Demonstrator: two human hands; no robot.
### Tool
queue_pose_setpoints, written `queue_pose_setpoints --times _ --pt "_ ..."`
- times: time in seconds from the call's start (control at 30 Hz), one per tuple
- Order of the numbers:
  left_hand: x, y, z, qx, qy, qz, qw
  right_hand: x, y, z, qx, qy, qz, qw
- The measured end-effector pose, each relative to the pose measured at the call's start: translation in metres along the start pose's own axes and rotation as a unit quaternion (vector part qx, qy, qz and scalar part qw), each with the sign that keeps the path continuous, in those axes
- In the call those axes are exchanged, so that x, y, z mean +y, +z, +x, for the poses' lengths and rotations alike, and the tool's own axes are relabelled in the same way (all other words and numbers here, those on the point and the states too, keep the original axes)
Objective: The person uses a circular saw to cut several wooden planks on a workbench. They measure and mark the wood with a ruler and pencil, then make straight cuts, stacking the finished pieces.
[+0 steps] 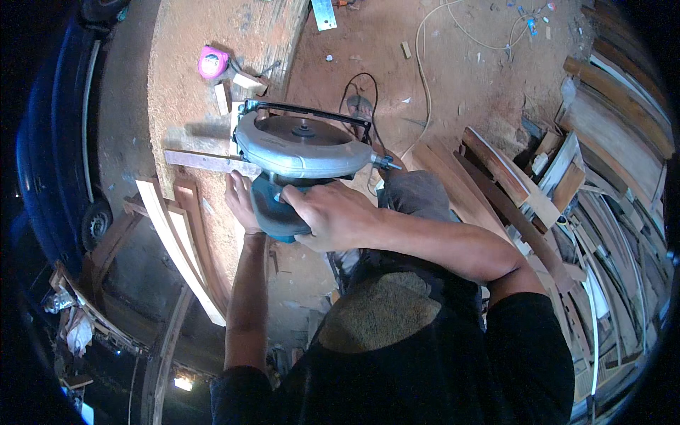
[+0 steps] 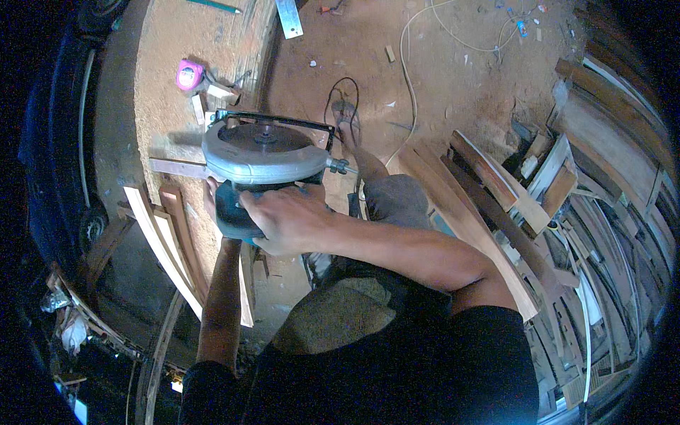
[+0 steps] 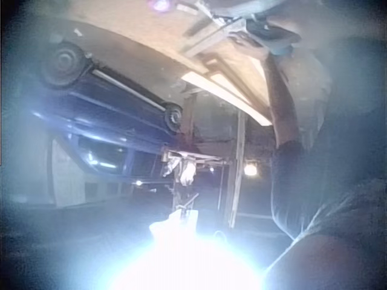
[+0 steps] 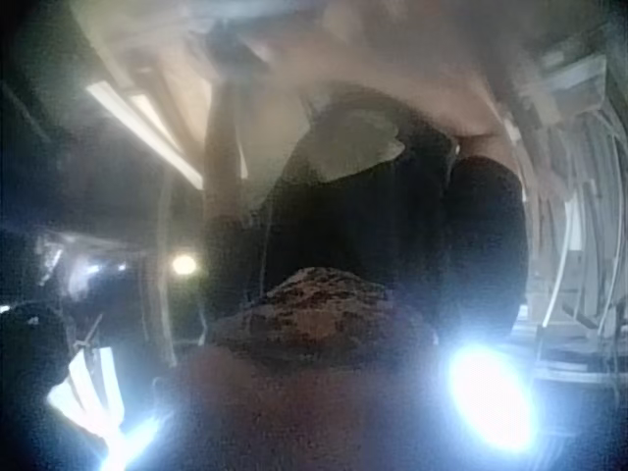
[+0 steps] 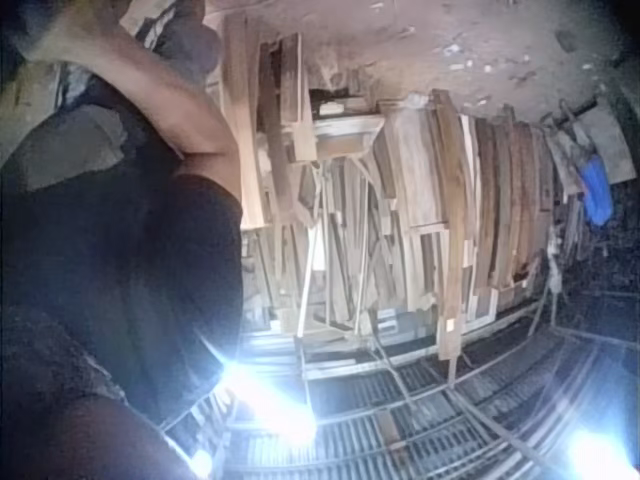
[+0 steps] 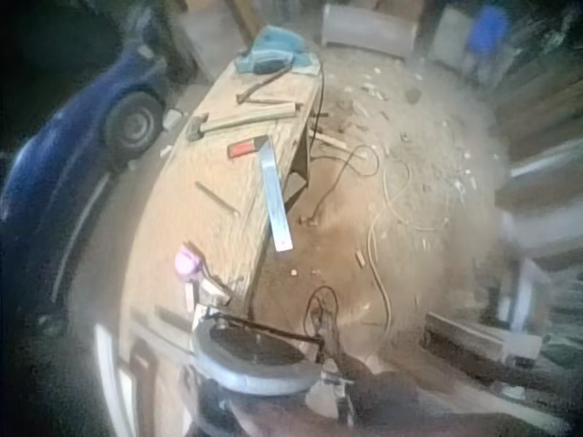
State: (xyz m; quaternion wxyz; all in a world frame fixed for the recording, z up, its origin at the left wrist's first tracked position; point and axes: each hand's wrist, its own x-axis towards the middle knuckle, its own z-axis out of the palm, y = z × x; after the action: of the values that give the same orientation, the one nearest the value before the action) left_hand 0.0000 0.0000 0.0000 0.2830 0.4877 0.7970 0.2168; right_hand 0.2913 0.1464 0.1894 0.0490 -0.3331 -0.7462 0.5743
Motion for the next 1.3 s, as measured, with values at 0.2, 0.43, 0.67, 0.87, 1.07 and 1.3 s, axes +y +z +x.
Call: queue_pose_setpoints --times 0.2,0.43,0.67,0.87,1.07,1.3 --pt "0.025 -0.001 -0.005 0.075 0.121 0.15 0.978 -0.01 -0.009 0.002 -0.03 0.051 0.013 0.998" --pt "0.033 -0.006 0.002 0.074 0.163 0.21 0.961 -0.011 -0.014 0.008 -0.028 0.033 0.008 0.999" --pt "0.025 -0.004 0.003 0.069 0.158 0.22 0.96 -0.012 -0.015 0.01 -0.044 0.039 0.005 0.998" --pt "0.013 -0.001 0.003 0.069 0.159 0.181 0.968 -0.013 -0.016 0.013 -0.05 0.044 0.017 0.998" --pt "-0.025 0.005 -0.003 0.032 0.156 0.051 0.986 -0.02 -0.02 0.019 -0.043 0.033 0.024 0.998" --pt "0.009 -0.011 0.012 -0.051 0.055 0.034 0.997 -0.018 -0.021 0.023 -0.057 0.042 0.039 0.997"
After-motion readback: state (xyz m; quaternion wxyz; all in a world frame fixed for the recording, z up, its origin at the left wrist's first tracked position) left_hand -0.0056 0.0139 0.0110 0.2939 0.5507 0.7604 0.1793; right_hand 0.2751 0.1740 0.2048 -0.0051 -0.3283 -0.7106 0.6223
